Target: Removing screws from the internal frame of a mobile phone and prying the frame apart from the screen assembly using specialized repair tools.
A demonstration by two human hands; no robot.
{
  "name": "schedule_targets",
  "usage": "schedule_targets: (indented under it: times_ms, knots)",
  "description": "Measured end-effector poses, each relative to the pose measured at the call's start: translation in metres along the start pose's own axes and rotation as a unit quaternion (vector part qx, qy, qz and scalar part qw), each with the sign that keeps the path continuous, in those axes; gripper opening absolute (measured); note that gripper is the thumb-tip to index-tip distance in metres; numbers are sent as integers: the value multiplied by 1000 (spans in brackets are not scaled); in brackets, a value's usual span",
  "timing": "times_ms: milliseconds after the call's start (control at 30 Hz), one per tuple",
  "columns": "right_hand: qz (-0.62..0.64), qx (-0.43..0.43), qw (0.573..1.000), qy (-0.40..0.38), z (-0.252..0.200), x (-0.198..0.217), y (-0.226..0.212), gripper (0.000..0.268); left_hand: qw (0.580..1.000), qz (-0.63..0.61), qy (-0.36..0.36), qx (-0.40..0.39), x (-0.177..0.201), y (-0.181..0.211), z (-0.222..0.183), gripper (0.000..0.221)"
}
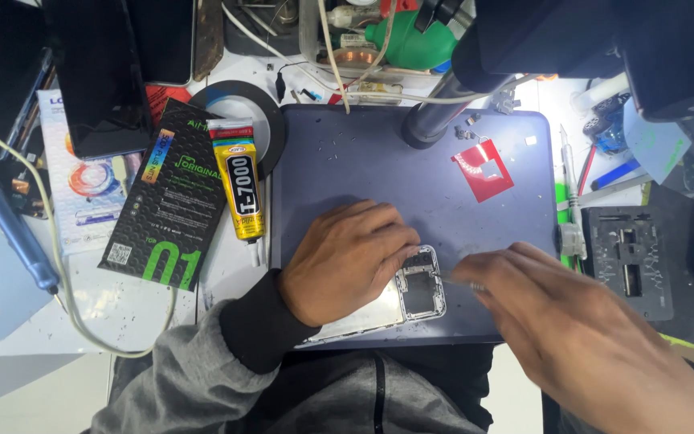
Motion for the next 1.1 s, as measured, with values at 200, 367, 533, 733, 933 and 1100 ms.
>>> schedule_targets:
  times_ms: [200,367,533,733,933,1100]
  knots:
    - [-49,-36,998,36,-1,0,9,28,1000,-17,1,-16,-1,6,-1,9]
    - [-73,-59,996,10,-2,-8,18,35,1000,-4,-12,-4,-5,3,-2,10]
    - [-51,-47,998,14,-3,-8,19,32,1000,8,-9,-9,-5,3,-3,8]
    - [-73,-58,995,30,-5,-7,22,24,1000,-3,-22,2,-7,3,-4,13]
    - [-74,-38,995,54,-7,-1,19,16,999,-10,-35,5,-10,5,-3,17]
    - [-64,-5,991,114,-11,20,10,20,998,0,-55,-2,-17,6,-4,11]
Point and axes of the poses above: each hand's wrist, its own z-axis towards the middle knuckle, its own x-axis out of the back of the hand, y = z × x, the point moved 10 cm from there along z, towards the middle knuckle, and after that the axes turned 13 degrees about -z, right-handed, at the moved point
